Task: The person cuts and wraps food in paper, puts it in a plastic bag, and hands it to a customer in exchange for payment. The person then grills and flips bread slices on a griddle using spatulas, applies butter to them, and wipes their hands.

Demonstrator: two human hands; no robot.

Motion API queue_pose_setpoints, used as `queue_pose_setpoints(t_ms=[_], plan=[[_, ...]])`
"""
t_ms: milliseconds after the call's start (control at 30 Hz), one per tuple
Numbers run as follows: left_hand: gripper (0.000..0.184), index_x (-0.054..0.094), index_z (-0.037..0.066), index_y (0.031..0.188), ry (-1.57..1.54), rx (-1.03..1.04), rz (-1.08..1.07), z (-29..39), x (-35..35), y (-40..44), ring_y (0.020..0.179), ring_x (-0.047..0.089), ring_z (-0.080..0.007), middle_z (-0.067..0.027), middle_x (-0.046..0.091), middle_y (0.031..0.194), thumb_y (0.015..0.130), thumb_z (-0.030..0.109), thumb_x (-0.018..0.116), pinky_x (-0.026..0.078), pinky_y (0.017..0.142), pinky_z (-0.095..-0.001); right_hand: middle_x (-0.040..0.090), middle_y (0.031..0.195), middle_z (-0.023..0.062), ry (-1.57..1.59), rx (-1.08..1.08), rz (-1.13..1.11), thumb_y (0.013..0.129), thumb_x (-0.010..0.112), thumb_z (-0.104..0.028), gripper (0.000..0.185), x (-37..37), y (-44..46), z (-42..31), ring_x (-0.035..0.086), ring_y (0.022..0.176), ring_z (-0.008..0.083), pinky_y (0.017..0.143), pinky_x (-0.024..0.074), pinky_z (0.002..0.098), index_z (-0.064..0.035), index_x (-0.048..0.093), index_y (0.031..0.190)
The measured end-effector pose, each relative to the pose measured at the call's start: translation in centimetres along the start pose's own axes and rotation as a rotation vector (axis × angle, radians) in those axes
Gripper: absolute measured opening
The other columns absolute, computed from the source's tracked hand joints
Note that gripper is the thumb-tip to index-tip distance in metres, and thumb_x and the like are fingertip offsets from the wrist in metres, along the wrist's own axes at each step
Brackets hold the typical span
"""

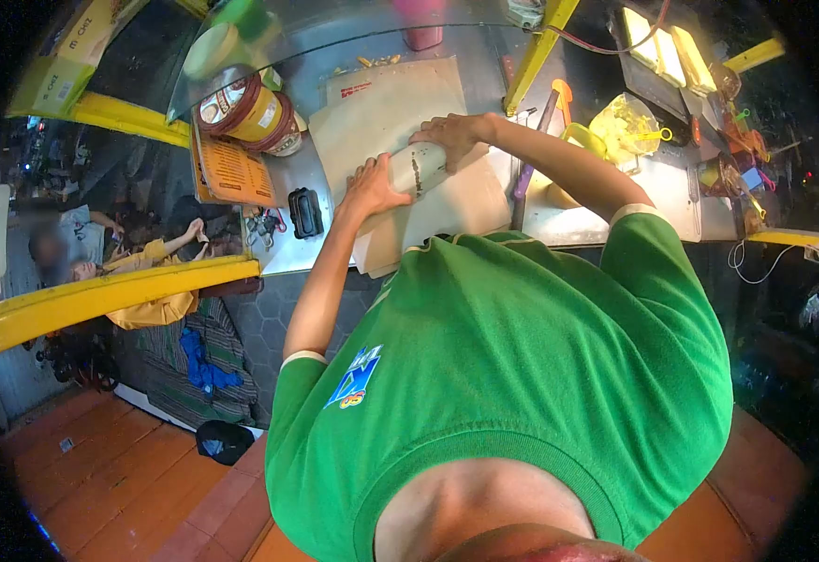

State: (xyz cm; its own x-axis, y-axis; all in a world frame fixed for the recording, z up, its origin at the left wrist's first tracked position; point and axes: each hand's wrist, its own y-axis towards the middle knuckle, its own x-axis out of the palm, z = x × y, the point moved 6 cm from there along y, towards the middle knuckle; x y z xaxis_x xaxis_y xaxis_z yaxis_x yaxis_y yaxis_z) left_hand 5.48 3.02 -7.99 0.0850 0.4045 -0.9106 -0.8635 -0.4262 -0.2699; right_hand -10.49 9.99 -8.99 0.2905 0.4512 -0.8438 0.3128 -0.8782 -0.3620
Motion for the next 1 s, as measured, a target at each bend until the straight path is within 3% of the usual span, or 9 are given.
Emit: queue_pose_setpoints(t_ms=[167,300,333,500,600,667,733,800,1000], plan=[[0.115,0.040,-0.005,0.133,-0.403,-0.134,-0.229,-5.9,-0.4,1.5,0.120,0.053,-0.0331,-0.0227,0.055,0.127,0.055,0.069,0.080,0.042,0.101,-0.0381,0.059,0.123,0.0094,0.523,0.147,-0.218,0.063,0.082,-0.039,0.078,-1.0,1.0,3.8,0.055,0.113,0.0212,0.094,0.0442,0.0406,-0.0166,0.051,0.131],[0.091,0.052,-0.002,0.121,-0.576,-0.189,-0.389,-10.1,-1.2,3.9,0.116,0.054,-0.0264,-0.0172,0.057,0.121,0.073,0.075,0.063,0.038,0.101,-0.0329,0.057,0.128,0.0089,0.925,0.376,0.008,0.064,0.078,-0.056,0.082,-4.0,-1.5,6.0,0.048,0.126,0.0292,0.105,0.0368,0.0377,-0.0170,0.053,0.132],[0.083,0.048,-0.001,0.131,-0.557,-0.119,-0.449,-9.6,-1.8,4.1,0.113,0.053,-0.0202,-0.0152,0.059,0.120,0.086,0.069,0.051,0.040,0.098,-0.0309,0.056,0.130,0.0096,0.997,0.446,0.122,0.066,0.077,-0.057,0.077,-3.4,-1.3,7.5,0.048,0.127,0.0297,0.106,0.0356,0.0381,-0.0163,0.057,0.128],[0.085,0.042,-0.002,0.141,-0.167,-0.026,-0.644,-5.5,-4.3,6.9,0.124,0.050,-0.0249,-0.0189,0.050,0.138,0.088,0.063,0.054,0.038,0.103,-0.0326,0.060,0.125,0.0109,0.838,0.542,0.493,0.070,0.075,-0.060,0.066,-0.6,-1.2,10.1,0.054,0.118,0.0299,0.099,0.0421,0.0405,-0.0128,0.066,0.115],[0.073,0.040,0.003,0.144,-0.595,0.192,-0.386,2.0,-3.6,9.2,0.123,0.052,-0.0248,-0.0178,0.054,0.136,0.090,0.049,0.061,0.039,0.104,-0.0328,0.064,0.117,0.0132,0.821,0.565,0.722,0.079,0.072,-0.048,0.053,0.9,-1.9,10.6,0.060,0.106,0.0290,0.090,0.0472,0.0402,-0.0083,0.067,0.113],[0.063,0.044,0.000,0.140,-0.609,0.369,-0.247,4.1,-2.3,12.1,0.121,0.051,-0.0218,-0.0178,0.055,0.133,0.094,0.040,0.059,0.038,0.102,-0.0312,0.065,0.113,0.0166,0.530,0.609,1.409,0.086,0.067,-0.030,0.038,-1.0,-6.7,6.9,0.063,0.102,0.0271,0.088,0.0493,0.0377,-0.0028,0.065,0.113],[0.060,0.043,-0.002,0.140,-0.687,0.340,-0.306,3.9,-1.4,12.5,0.122,0.051,-0.0214,-0.0175,0.055,0.133,0.096,0.038,0.056,0.038,0.103,-0.0308,0.064,0.112,0.0203,0.712,0.780,1.476,0.086,0.065,-0.019,0.031,1.7,-9.1,3.4,0.062,0.107,0.0257,0.091,0.0480,0.0403,0.0016,0.062,0.110],[0.058,0.043,-0.003,0.139,-0.766,0.315,-0.363,4.5,-1.3,13.6,0.122,0.051,-0.0209,-0.0171,0.054,0.133,0.098,0.036,0.053,0.037,0.103,-0.0303,0.059,0.120,0.0213,1.068,0.643,1.262,0.085,0.068,-0.022,0.041,5.6,-8.2,-0.3,0.059,0.112,0.0280,0.093,0.0468,0.0404,0.0011,0.059,0.118],[0.052,0.045,-0.001,0.136,-0.727,0.352,-0.184,4.4,0.1,14.2,0.112,0.057,-0.0256,-0.0157,0.060,0.123,0.099,0.036,0.050,0.044,0.092,-0.0342,0.040,0.139,0.0218,0.915,0.446,1.506,0.085,0.070,-0.034,0.054,5.5,-4.6,-2.7,0.049,0.121,0.0318,0.095,0.0445,0.0405,0.0017,0.056,0.123]])
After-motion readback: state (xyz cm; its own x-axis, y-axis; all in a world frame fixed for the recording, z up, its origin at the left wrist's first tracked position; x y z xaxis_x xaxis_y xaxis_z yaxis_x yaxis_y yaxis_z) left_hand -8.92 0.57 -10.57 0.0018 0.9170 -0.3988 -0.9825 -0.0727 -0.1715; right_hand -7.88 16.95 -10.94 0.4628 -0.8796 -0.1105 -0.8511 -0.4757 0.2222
